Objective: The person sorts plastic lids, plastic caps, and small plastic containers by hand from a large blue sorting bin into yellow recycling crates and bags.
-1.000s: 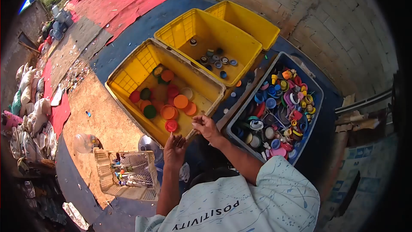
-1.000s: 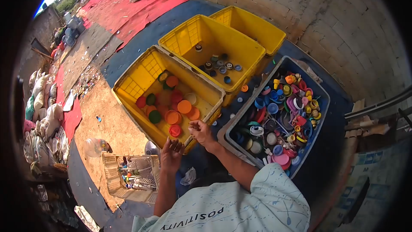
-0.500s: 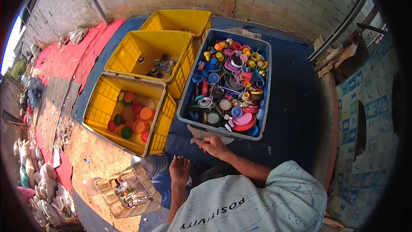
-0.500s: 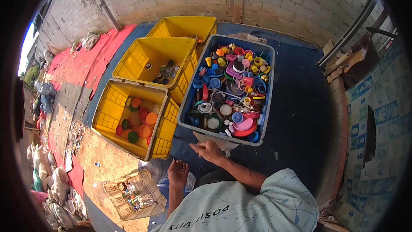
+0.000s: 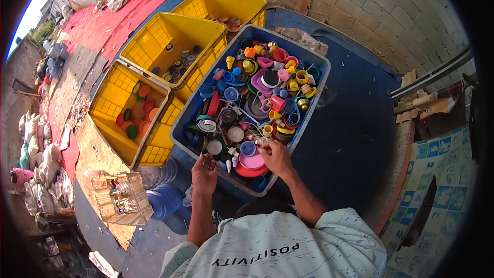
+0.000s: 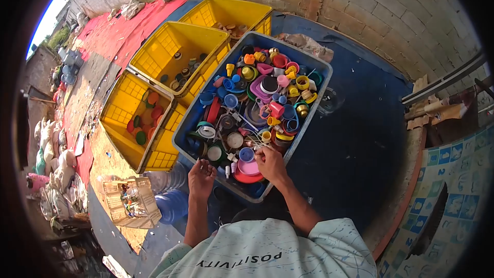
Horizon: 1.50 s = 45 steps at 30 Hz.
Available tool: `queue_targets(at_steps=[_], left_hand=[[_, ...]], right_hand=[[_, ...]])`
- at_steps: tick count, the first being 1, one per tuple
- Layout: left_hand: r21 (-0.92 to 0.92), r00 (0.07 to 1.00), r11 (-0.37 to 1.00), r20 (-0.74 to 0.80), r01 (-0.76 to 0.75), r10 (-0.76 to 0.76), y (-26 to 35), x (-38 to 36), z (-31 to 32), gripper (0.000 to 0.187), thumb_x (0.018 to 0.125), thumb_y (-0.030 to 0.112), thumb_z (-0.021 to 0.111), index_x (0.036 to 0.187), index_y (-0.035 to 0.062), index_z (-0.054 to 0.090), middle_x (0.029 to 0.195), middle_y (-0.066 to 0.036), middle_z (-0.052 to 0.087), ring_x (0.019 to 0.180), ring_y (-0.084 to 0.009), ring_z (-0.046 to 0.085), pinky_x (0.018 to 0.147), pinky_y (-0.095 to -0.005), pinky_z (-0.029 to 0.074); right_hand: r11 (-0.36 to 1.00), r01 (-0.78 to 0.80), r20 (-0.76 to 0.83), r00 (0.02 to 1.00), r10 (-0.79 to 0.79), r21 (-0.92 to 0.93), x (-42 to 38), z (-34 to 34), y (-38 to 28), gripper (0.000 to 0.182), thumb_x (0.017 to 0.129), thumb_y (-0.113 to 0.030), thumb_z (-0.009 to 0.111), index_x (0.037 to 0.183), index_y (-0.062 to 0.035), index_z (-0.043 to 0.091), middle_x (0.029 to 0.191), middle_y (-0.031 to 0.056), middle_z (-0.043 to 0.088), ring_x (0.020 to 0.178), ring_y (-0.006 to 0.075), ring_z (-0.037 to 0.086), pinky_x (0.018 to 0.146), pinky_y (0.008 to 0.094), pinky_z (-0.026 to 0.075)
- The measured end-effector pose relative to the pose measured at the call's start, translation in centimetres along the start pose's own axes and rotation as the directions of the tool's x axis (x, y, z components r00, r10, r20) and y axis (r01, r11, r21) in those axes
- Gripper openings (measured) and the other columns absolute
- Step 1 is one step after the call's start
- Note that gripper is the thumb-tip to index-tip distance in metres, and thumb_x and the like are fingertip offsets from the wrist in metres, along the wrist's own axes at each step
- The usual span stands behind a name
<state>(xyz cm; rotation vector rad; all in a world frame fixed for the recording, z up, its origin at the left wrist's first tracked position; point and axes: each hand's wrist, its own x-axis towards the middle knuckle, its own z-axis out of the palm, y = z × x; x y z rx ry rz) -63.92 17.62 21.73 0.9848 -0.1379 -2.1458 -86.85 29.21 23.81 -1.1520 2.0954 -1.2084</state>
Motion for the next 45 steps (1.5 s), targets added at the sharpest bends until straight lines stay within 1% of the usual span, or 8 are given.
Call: queue_targets(at_steps=[15,17,21,24,28,33,38,45], left_hand=[[0.395,0.916,0.879,-0.182,-0.266,0.358,-10.1,-5.0,3.6,0.014,0.092,0.022,0.062,0.097,0.0091,0.057,0.088,0.0,0.061,0.071,-0.01,0.055,0.065,-0.0264,0.047],[0.514,0.9,0.805,-0.13,-0.297,0.415,-10.2,-4.4,3.9,0.016,0.092,0.022,0.062,0.096,0.0078,0.058,0.088,-0.001,0.061,0.07,-0.009,0.055,0.064,-0.0254,0.046],[0.898,0.829,0.291,0.13,-0.331,0.544,-10.4,-2.5,6.9,0.017,0.089,0.015,0.064,0.1,0.0027,0.061,0.091,-0.004,0.062,0.073,-0.0152,0.058,0.065,-0.0281,0.046],[0.802,0.651,-0.319,0.596,-0.505,0.47,-10.3,-0.2,9.3,0.023,0.081,0.001,0.063,0.104,0.0025,0.06,0.1,-0.009,0.064,0.087,-0.0253,0.06,0.076,-0.0363,0.048],[0.596,0.629,-0.579,0.758,-0.556,0.175,-10.3,3.8,10.9,0.039,0.074,0.002,0.062,0.113,0.0066,0.059,0.113,-0.007,0.062,0.102,-0.0288,0.053,0.089,-0.04,0.041],[0.416,0.703,-0.708,0.693,-0.571,-0.16,-10.5,7.2,10.7,0.086,0.063,-0.004,0.062,0.143,0.0095,0.034,0.144,-0.005,0.044,0.115,-0.029,0.045,0.089,-0.0398,0.033],[0.38,0.696,-0.728,0.694,-0.571,-0.183,-10.7,9.2,9.8,0.074,0.065,0.002,0.065,0.135,0.0086,0.043,0.126,-0.006,0.054,0.109,-0.0277,0.046,0.084,-0.0379,0.034],[0.282,0.602,-0.753,0.777,-0.594,-0.184,-10.2,9.5,9.2,0.037,0.067,0.01,0.066,0.104,0.0132,0.069,0.1,-0.004,0.057,0.104,-0.0224,0.047,0.083,-0.0363,0.033]], right_hand=[[0.819,0.097,0.44,0.875,0.201,-0.566,11.6,0.8,6.2,0.024,0.075,-0.026,0.067,0.091,-0.0072,0.07,0.092,0.0204,0.068,0.09,0.035,0.066,0.078,0.0443,0.052],[0.881,0.018,0.445,0.868,0.221,-0.472,11.5,-1.8,4.0,0.024,0.076,-0.025,0.067,0.089,-0.0055,0.069,0.09,0.0195,0.068,0.086,0.0345,0.066,0.077,0.0435,0.052],[0.983,0.0,0.379,0.923,0.071,-0.186,11.0,-5.7,3.0,0.021,0.082,-0.022,0.066,0.086,-0.0008,0.064,0.083,0.0184,0.067,0.082,0.0357,0.066,0.075,0.0409,0.051],[0.995,-0.08,0.277,0.959,0.062,0.054,10.5,-8.2,3.2,0.018,0.087,-0.015,0.063,0.083,0.0014,0.058,0.075,0.0149,0.066,0.075,0.0262,0.067,0.067,0.0346,0.052],[0.86,-0.272,0.185,0.96,0.21,0.433,8.5,-11.5,3.0,0.012,0.09,-0.01,0.06,0.089,0.0006,0.055,0.08,0.0095,0.065,0.072,0.0135,0.067,0.064,0.0254,0.054],[0.547,-0.316,0.134,0.928,0.347,0.776,5.5,-14.1,2.9,0.012,0.089,-0.007,0.061,0.096,-0.0007,0.052,0.086,0.009,0.062,0.08,0.0179,0.067,0.072,0.0295,0.057],[0.16,-0.344,0.251,0.87,0.424,0.925,3.4,-14.9,4.8,0.016,0.087,0.002,0.06,0.1,-0.0017,0.053,0.09,0.0118,0.064,0.085,0.0217,0.068,0.078,0.0323,0.057],[-0.088,-0.39,0.398,0.868,0.298,0.917,2.6,-13.3,6.1,0.017,0.087,0.005,0.058,0.103,-0.0013,0.058,0.095,0.0124,0.067,0.091,0.0239,0.068,0.081,0.0317,0.059]])
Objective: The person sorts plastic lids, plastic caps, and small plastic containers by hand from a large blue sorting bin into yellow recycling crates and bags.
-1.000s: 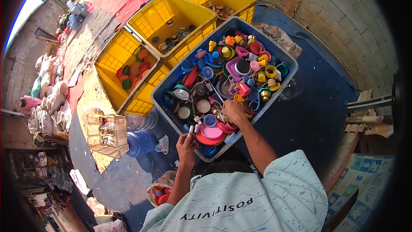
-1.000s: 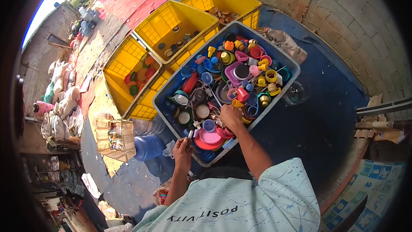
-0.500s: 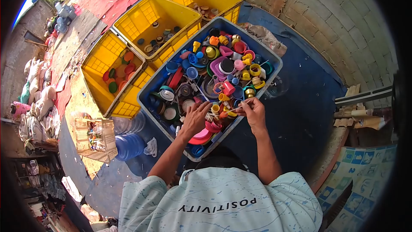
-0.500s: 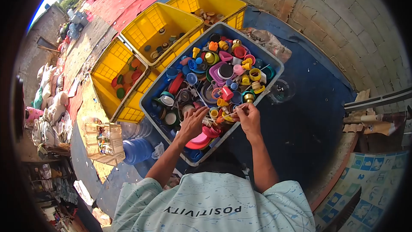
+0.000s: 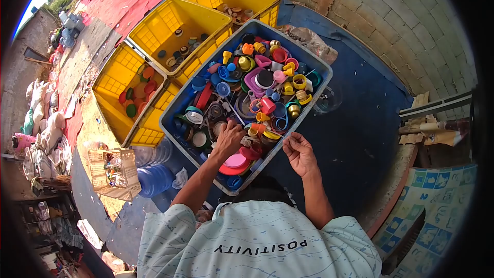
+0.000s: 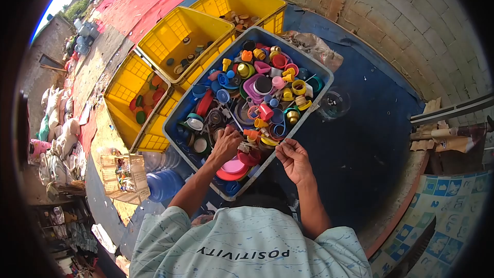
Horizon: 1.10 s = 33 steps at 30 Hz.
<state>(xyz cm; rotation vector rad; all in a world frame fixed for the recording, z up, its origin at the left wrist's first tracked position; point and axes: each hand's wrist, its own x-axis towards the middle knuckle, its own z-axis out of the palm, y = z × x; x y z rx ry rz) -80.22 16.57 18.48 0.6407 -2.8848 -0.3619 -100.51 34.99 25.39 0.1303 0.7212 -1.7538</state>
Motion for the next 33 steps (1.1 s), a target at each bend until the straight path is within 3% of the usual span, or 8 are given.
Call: queue_targets(at_steps=[11,19,23,25,26,29,30,33], left_hand=[[0.026,1.0,0.999,-0.012,-0.025,0.026,-1.5,-0.6,2.1,0.022,0.072,0.014,0.061,0.091,0.016,0.072,0.093,-0.003,0.057,0.1,-0.021,0.049,0.081,-0.0356,0.035],[0.004,0.997,1.0,-0.081,-0.012,0.012,-0.6,0.4,-2.1,0.016,0.069,0.013,0.064,0.084,0.0149,0.07,0.091,0.001,0.061,0.093,-0.0182,0.049,0.077,-0.0338,0.035],[-0.031,0.957,0.982,-0.218,0.187,-0.19,0.2,-0.7,-4.6,0.012,0.073,0.013,0.065,0.085,0.012,0.069,0.088,0.0,0.064,0.09,-0.0196,0.052,0.076,-0.0352,0.036],[-0.12,0.876,0.919,-0.278,0.375,-0.393,0.3,-1.6,-5.0,0.011,0.077,0.012,0.064,0.087,0.0098,0.069,0.086,-0.002,0.065,0.088,-0.0222,0.054,0.076,-0.0371,0.036],[-0.167,0.817,0.896,-0.368,0.411,-0.443,-0.4,-2.4,-4.5,0.01,0.084,0.013,0.062,0.088,0.0066,0.068,0.081,-0.005,0.064,0.076,-0.0207,0.058,0.069,-0.036,0.039],[-0.774,0.467,0.306,-0.015,0.554,-0.884,1.2,-4.3,-7.1,0.013,0.089,0.016,0.06,0.087,0.0045,0.066,0.078,-0.005,0.064,0.065,-0.0149,0.058,0.058,-0.032,0.041],[-0.857,0.415,0.204,0.013,0.474,-0.91,0.2,-5.8,-5.2,0.018,0.092,0.02,0.06,0.087,0.0033,0.065,0.078,-0.002,0.063,0.06,-0.0091,0.055,0.051,-0.0262,0.04],[-0.95,0.361,-0.305,0.262,-0.069,-0.895,1.2,-9.3,-4.9,0.018,0.092,0.019,0.059,0.092,0.0016,0.064,0.078,-0.001,0.062,0.062,-0.0087,0.054,0.055,-0.025,0.043]], right_hand=[[0.987,-0.103,0.129,0.988,0.087,0.12,1.2,0.4,1.5,0.02,0.086,0.008,0.057,0.103,-0.0011,0.061,0.094,0.0122,0.068,0.092,0.0257,0.068,0.082,0.0341,0.06],[0.986,-0.116,0.141,0.985,0.098,0.124,1.3,0.7,1.6,0.018,0.087,0.006,0.057,0.103,-0.001,0.061,0.097,0.0141,0.068,0.094,0.0253,0.068,0.081,0.0334,0.06],[0.993,-0.114,0.141,0.984,0.107,0.043,0.9,2.2,1.4,0.022,0.088,0.006,0.056,0.11,0.0012,0.058,0.101,0.016,0.067,0.094,0.0241,0.068,0.082,0.0322,0.06],[0.988,-0.151,0.155,0.977,0.146,0.021,1.2,2.8,1.4,0.027,0.089,0.006,0.055,0.115,0.0025,0.056,0.104,0.0164,0.067,0.095,0.0238,0.068,0.083,0.0318,0.059],[0.984,-0.175,0.167,0.971,0.169,0.021,1.4,2.9,1.6,0.029,0.089,0.006,0.055,0.117,0.0032,0.055,0.105,0.0166,0.066,0.095,0.0237,0.068,0.084,0.0315,0.059],[0.968,-0.25,0.213,0.944,0.251,-0.033,2.0,3.0,2.3,0.032,0.09,0.003,0.054,0.122,0.0025,0.054,0.103,0.0147,0.067,0.096,0.025,0.068,0.085,0.0338,0.058],[0.959,-0.274,0.232,0.93,0.284,-0.075,2.2,3.1,2.7,0.031,0.091,0.002,0.054,0.122,0.0017,0.054,0.102,0.0139,0.068,0.095,0.025,0.068,0.084,0.0344,0.058],[0.909,-0.312,0.28,0.879,0.386,-0.276,2.9,3.1,4.3,0.027,0.093,-0.003,0.054,0.12,-0.0012,0.056,0.097,0.0104,0.069,0.094,0.0254,0.068,0.082,0.037,0.058]])
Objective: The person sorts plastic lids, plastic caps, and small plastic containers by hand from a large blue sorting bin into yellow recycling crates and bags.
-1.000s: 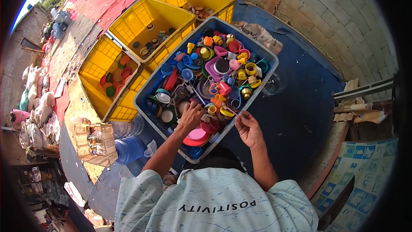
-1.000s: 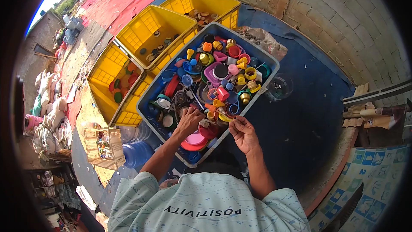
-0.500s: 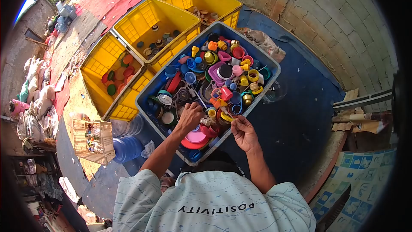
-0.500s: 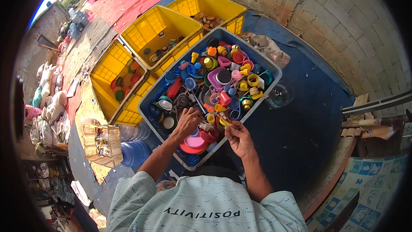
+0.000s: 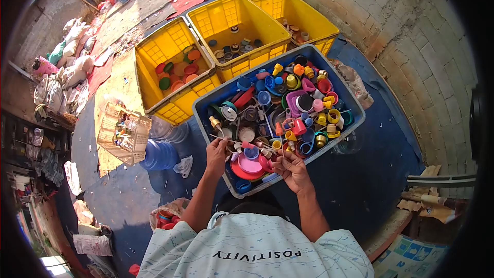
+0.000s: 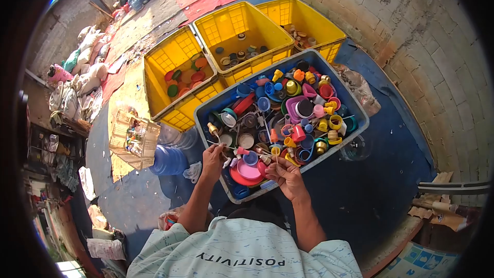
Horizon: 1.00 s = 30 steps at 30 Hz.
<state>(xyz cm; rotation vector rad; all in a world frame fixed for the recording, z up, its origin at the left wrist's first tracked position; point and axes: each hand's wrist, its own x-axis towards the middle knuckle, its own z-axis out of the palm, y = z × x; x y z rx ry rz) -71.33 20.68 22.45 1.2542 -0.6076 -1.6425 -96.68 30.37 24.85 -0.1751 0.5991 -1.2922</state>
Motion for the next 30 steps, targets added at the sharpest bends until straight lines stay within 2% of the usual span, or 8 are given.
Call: queue_targets(at_steps=[4,10,15,17,19,23,26,30], left_hand=[[-0.224,0.986,0.974,-0.159,0.017,-0.054,0.6,-4.3,-2.7,0.016,0.093,0.018,0.057,0.096,0.0022,0.062,0.082,-0.004,0.063,0.067,-0.0092,0.055,0.063,-0.0287,0.049],[-0.248,0.958,0.961,-0.282,-0.12,0.046,1.0,-8.7,-7.8,0.023,0.097,0.023,0.051,0.097,0.0026,0.061,0.083,-0.005,0.063,0.067,-0.0081,0.055,0.062,-0.0264,0.051],[-0.272,0.929,0.934,-0.346,-0.23,0.128,1.6,-10.7,-13.6,0.025,0.098,0.022,0.048,0.096,0.0018,0.062,0.08,-0.005,0.065,0.063,-0.0056,0.056,0.058,-0.0217,0.05],[-0.28,0.922,0.931,-0.366,-0.236,0.124,2.4,-11.5,-16.0,0.026,0.098,0.024,0.049,0.096,0.0007,0.061,0.079,-0.004,0.063,0.063,-0.0068,0.056,0.061,-0.0237,0.052],[-0.308,0.92,0.916,-0.369,-0.258,0.135,2.9,-12.1,-19.1,0.027,0.098,0.025,0.051,0.097,0.0002,0.061,0.08,-0.005,0.063,0.064,-0.0077,0.058,0.063,-0.0257,0.053],[-0.369,0.92,0.88,-0.356,-0.301,0.165,4.4,-12.4,-26.0,0.028,0.097,0.025,0.053,0.1,-0.0006,0.063,0.085,-0.008,0.067,0.066,-0.0099,0.062,0.065,-0.0266,0.054],[-0.39,0.908,0.863,-0.386,-0.322,0.165,6.8,-12.5,-31.1,0.029,0.098,0.025,0.051,0.1,-0.0006,0.065,0.085,-0.005,0.068,0.068,-0.0078,0.062,0.064,-0.0226,0.051],[-0.379,0.864,0.84,-0.466,-0.388,0.189,10.2,-12.6,-38.6,0.029,0.098,0.026,0.051,0.1,0.0004,0.066,0.086,-0.004,0.068,0.071,-0.0072,0.062,0.066,-0.023,0.051]], right_hand=[[0.97,-0.181,0.077,0.978,0.195,-0.165,1.5,1.1,2.9,0.021,0.092,-0.006,0.058,0.113,-0.0026,0.059,0.098,0.0105,0.068,0.094,0.0245,0.068,0.083,0.0368,0.056],[0.831,-0.316,0.116,0.905,0.408,-0.458,2.9,5.8,7.7,0.019,0.092,-0.012,0.06,0.109,-0.003,0.058,0.102,0.0114,0.067,0.095,0.0209,0.067,0.082,0.0317,0.053],[0.703,-0.324,0.16,0.834,0.528,-0.633,4.8,9.7,13.0,0.019,0.095,-0.014,0.056,0.108,-0.0015,0.058,0.105,0.012,0.067,0.094,0.0191,0.066,0.084,0.0309,0.052],[0.647,-0.359,0.119,0.811,0.573,-0.672,5.6,11.7,15.7,0.02,0.095,-0.014,0.056,0.11,-0.001,0.057,0.104,0.0123,0.067,0.094,0.019,0.066,0.083,0.0304,0.052],[0.585,-0.374,0.088,0.786,0.612,-0.72,6.7,13.1,18.8,0.021,0.094,-0.014,0.057,0.111,-0.0008,0.058,0.104,0.0117,0.067,0.094,0.0192,0.066,0.083,0.0308,0.053],[0.619,-0.425,0.166,0.721,0.672,-0.66,9.0,16.3,26.0,0.019,0.094,-0.013,0.057,0.11,-0.0021,0.06,0.103,0.0099,0.067,0.093,0.0202,0.066,0.085,0.0337,0.053],[0.509,-0.4,0.015,0.775,0.632,-0.762,10.1,21.7,31.5,0.019,0.093,-0.012,0.059,0.109,-0.0018,0.059,0.102,0.0105,0.066,0.09,0.0204,0.066,0.085,0.0372,0.054],[0.531,-0.312,0.096,0.79,0.606,-0.788,12.8,26.2,38.1,0.02,0.094,-0.013,0.057,0.11,-0.0017,0.059,0.105,0.0101,0.067,0.093,0.0184,0.066,0.083,0.0317,0.053]])
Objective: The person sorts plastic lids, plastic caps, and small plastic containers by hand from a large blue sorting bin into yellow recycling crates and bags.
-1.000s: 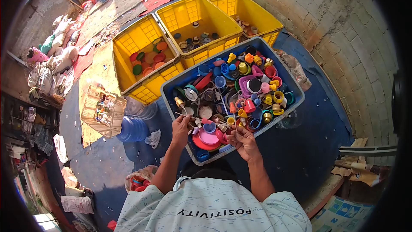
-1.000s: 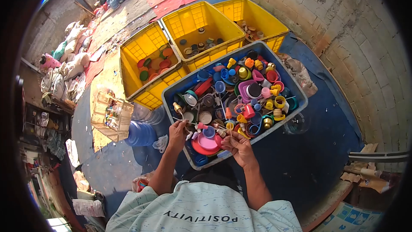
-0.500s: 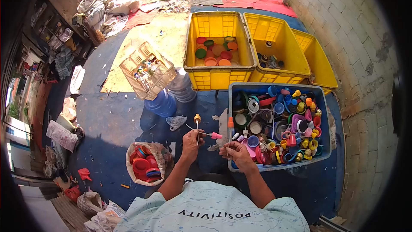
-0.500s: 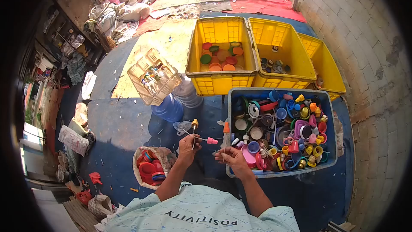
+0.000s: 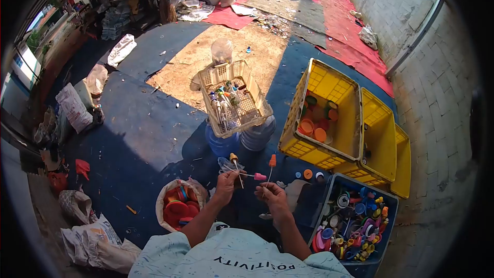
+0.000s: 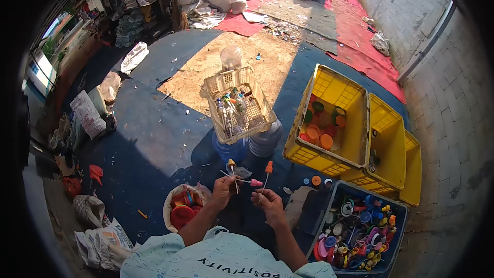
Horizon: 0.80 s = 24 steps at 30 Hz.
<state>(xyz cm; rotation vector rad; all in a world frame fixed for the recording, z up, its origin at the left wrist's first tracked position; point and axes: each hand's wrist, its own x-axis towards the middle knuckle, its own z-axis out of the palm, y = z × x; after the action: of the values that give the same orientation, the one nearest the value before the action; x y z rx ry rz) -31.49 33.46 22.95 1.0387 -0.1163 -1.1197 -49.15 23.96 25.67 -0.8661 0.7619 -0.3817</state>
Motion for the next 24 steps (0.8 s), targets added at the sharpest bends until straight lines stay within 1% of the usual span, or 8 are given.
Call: queue_targets(at_steps=[4,7,9,13,16,20,21,24], left_hand=[[0.056,0.991,0.992,-0.061,-0.112,0.115,5.5,3.2,-2.9,0.028,0.098,0.025,0.05,0.1,0.0016,0.066,0.087,-0.004,0.068,0.073,-0.0094,0.064,0.068,-0.0245,0.051],[0.052,0.977,0.984,-0.12,-0.169,0.174,7.5,5.5,-5.1,0.029,0.099,0.025,0.049,0.099,0.0017,0.066,0.086,-0.005,0.068,0.072,-0.0099,0.064,0.066,-0.0231,0.05],[0.042,0.966,0.986,-0.195,-0.164,0.169,8.1,6.8,-6.0,0.029,0.098,0.025,0.05,0.098,0.0016,0.066,0.085,-0.005,0.068,0.07,-0.0091,0.063,0.065,-0.0228,0.05],[0.013,0.941,0.994,-0.323,-0.105,0.104,6.6,9.4,-7.2,0.027,0.097,0.024,0.05,0.097,0.0017,0.067,0.082,-0.003,0.068,0.066,-0.0071,0.06,0.062,-0.022,0.048],[0.009,0.922,1.0,-0.388,-0.02,0.022,5.5,12.4,-6.9,0.026,0.097,0.022,0.05,0.096,0.0021,0.067,0.08,-0.002,0.067,0.064,-0.0055,0.059,0.06,-0.0206,0.047],[-0.017,0.923,1.0,-0.384,0.012,-0.017,5.5,18.6,-5.9,0.026,0.096,0.023,0.052,0.093,0.0032,0.068,0.078,0.0,0.067,0.059,-0.0045,0.056,0.054,-0.0192,0.043],[0.016,0.927,1.0,-0.376,0.021,-0.014,4.7,20.9,-6.6,0.026,0.095,0.024,0.053,0.091,0.0042,0.068,0.077,0.001,0.066,0.057,-0.0045,0.055,0.052,-0.0192,0.043],[0.025,0.897,0.995,-0.435,0.1,-0.079,5.6,26.8,-5.7,0.026,0.094,0.027,0.055,0.091,0.0037,0.067,0.076,0.0,0.066,0.058,-0.0067,0.057,0.053,-0.021,0.044]], right_hand=[[0.998,-0.017,-0.041,0.999,0.014,-0.064,4.5,4.0,-1.3,0.02,0.093,-0.013,0.059,0.108,-0.0014,0.063,0.094,0.004,0.066,0.081,0.0107,0.063,0.075,0.0251,0.051],[0.977,-0.007,-0.007,1.0,0.006,-0.213,7.7,4.8,-1.1,0.02,0.091,-0.013,0.061,0.107,-0.001,0.066,0.083,-0.001,0.061,0.07,0.0059,0.055,0.066,0.0214,0.046],[0.972,-0.038,0.0,0.999,0.039,-0.233,9.8,5.4,-1.5,0.02,0.09,-0.012,0.062,0.106,-0.0006,0.066,0.08,-0.0024,0.058,0.067,0.005,0.051,0.062,0.0208,0.043],[0.951,-0.066,0.022,0.997,0.076,-0.303,14.8,5.3,-1.1,0.019,0.09,-0.012,0.062,0.105,-0.0014,0.066,0.075,-0.0033,0.056,0.063,0.0051,0.048,0.059,0.0213,0.04],[0.934,-0.153,0.0,0.987,0.162,-0.324,19.0,5.3,-1.6,0.018,0.091,-0.012,0.062,0.104,-0.0019,0.066,0.074,-0.0033,0.055,0.063,0.0052,0.048,0.058,0.0215,0.04],[0.919,-0.204,-0.016,0.977,0.211,-0.338,25.8,4.7,-2.3,0.017,0.091,-0.014,0.061,0.103,-0.0034,0.066,0.074,-0.0038,0.055,0.063,0.0055,0.048,0.058,0.022,0.041],[0.912,-0.222,-0.02,0.973,0.229,-0.345,27.6,4.3,-2.6,0.016,0.091,-0.014,0.061,0.103,-0.0039,0.067,0.074,-0.0039,0.055,0.063,0.0056,0.048,0.058,0.0222,0.041],[0.899,-0.239,-0.008,0.967,0.254,-0.366,33.2,3.1,-4.5,0.017,0.091,-0.015,0.061,0.103,-0.0042,0.066,0.075,-0.0043,0.056,0.063,0.005,0.048,0.058,0.0216,0.041]])
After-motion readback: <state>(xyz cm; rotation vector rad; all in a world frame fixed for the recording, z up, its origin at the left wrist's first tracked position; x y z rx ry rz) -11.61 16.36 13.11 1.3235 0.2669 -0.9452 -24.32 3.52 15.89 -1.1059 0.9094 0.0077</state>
